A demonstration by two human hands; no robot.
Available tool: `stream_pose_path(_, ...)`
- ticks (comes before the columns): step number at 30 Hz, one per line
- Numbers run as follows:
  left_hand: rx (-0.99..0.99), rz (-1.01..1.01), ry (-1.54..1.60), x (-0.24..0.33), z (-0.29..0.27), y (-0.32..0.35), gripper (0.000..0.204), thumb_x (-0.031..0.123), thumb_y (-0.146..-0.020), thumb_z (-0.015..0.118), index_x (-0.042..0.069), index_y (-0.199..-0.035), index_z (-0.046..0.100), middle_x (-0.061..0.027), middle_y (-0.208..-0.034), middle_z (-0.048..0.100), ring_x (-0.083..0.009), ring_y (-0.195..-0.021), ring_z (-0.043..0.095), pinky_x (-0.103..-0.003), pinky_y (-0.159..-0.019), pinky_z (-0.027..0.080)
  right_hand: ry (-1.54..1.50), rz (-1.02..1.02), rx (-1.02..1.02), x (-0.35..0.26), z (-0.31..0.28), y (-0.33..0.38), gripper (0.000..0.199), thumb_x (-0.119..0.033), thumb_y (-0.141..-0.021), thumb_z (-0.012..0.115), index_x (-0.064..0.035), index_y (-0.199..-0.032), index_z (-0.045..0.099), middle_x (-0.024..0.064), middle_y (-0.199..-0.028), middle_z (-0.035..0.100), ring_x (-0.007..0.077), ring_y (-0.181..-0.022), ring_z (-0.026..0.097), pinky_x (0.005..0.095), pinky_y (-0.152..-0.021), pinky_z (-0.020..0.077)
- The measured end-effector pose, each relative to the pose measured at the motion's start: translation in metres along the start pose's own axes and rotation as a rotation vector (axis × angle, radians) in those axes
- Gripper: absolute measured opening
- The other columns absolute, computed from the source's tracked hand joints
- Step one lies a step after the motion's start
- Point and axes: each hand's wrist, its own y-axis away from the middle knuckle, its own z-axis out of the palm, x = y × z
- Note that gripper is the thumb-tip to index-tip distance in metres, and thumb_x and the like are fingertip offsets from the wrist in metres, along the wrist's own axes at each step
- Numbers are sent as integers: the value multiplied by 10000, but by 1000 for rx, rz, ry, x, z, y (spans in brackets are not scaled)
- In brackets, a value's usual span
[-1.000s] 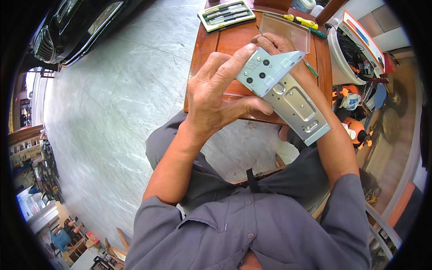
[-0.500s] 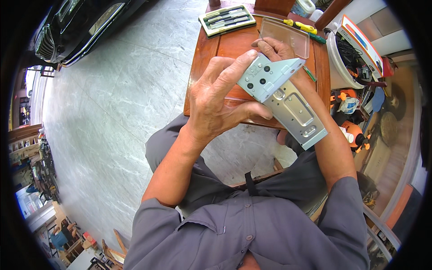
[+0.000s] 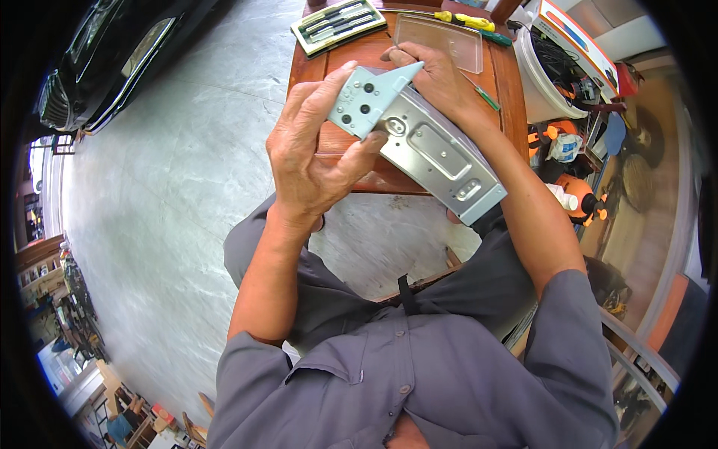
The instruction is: The person assembles a small metal electronic device by attaching a bracket and securing it with screws. They rotate the device to access different sides and use a screwdriver to tighten the screws.
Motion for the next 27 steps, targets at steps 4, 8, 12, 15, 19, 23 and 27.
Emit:
stream_pose_path(4,45,17,22,-5,4,1,615,105,-724,851,-42,-1292,667,-168,-1068,706,-247,-930,698,-347,-819,572,-6,1,17,-2,0,1,349,-355,-1035,573,-42,-1081,721,114,-792,719,204,-734,683,354,-709,532)
stream_pose_path(8,33,-4,6,-3,4,0,583,102,-752,828,-49,-1291,664,-170,-1070,702,-251,-935,695,-343,-824,566,-18,2,45,6,1,-1,348,-359,-1033,574,-48,-1075,724,123,-793,717,222,-740,697,363,-713,538)
stream_pose_path(12,39,-61,22,-5,3,4,551,105,-776,813,-51,-1281,658,-163,-1084,701,-245,-948,690,-338,-849,555,-2,-39,68,4,3,0,354,-362,-1033,570,-43,-1057,722,134,-810,721,263,-744,703,381,-716,540)
stream_pose_path(15,51,-104,10,-5,4,6,519,109,-794,804,-42,-1267,653,-148,-1088,695,-227,-951,682,-330,-850,547,35,-44,69,3,1,1,375,-377,-1043,553,-42,-1072,718,132,-851,724,263,-775,696,374,-743,536)
stream_pose_path(19,65,-255,86,2,7,9,463,123,-825,795,-18,-1243,652,-105,-1051,668,-186,-928,655,-309,-825,533,112,5,3,1,-5,3,410,-412,-1057,528,-46,-1098,709,114,-887,718,221,-806,679,349,-773,524)
stream_pose_path(23,47,-450,126,11,6,8,426,135,-858,789,-8,-1235,652,-68,-1019,641,-154,-904,625,-298,-806,522,106,-38,36,5,-3,2,329,-350,-1003,565,-61,-1015,723,182,-888,719,370,-824,700,433,-744,531)
stream_pose_path(27,42,-433,66,9,4,10,424,216,-906,765,0,-1253,653,-56,-1025,646,-134,-900,613,-283,-788,516,104,-34,43,2,-1,2,330,-355,-1003,566,-64,-1009,721,193,-885,712,397,-821,691,447,-739,531)
